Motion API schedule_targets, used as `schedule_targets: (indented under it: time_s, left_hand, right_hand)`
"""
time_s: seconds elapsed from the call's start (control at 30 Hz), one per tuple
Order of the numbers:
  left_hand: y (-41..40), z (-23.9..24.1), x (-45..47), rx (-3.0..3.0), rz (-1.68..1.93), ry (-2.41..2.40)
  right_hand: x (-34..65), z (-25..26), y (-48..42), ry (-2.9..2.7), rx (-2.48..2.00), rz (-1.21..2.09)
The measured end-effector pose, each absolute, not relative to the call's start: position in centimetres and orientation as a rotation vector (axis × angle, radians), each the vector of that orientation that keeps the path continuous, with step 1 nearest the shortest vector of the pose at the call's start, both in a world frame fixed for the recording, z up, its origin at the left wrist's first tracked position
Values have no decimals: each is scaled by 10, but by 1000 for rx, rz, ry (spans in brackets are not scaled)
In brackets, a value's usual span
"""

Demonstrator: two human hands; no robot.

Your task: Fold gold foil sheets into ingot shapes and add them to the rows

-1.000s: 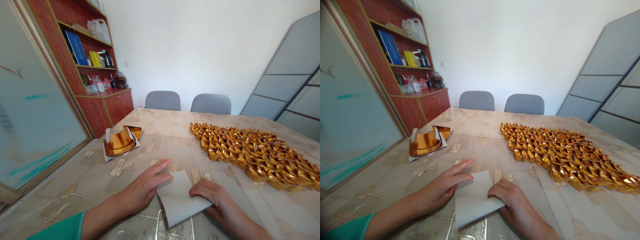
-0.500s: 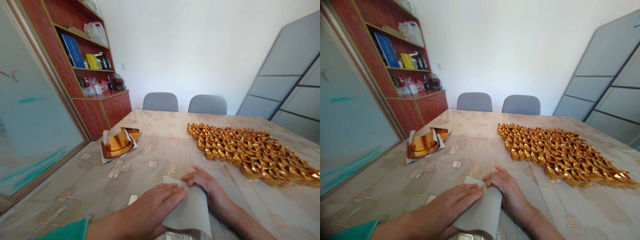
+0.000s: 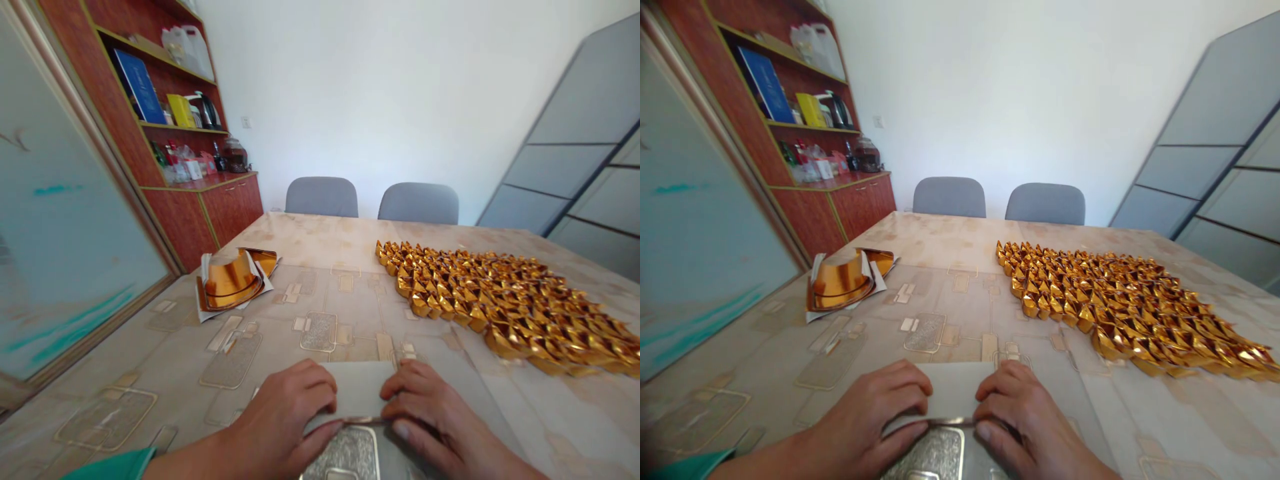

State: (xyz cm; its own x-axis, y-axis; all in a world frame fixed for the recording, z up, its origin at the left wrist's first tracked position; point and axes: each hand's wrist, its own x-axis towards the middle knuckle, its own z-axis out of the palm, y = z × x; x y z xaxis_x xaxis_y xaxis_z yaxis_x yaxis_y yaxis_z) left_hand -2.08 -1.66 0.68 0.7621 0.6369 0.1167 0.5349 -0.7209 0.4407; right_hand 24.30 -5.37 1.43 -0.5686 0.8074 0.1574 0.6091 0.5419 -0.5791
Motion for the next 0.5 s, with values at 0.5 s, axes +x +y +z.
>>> schedule_targets:
  time_s: [0.5]
  left_hand:
    - [-3, -12, -24, 2616, 702, 883]
  right_hand:
    - [229, -6, -21, -2166, -1525, 437]
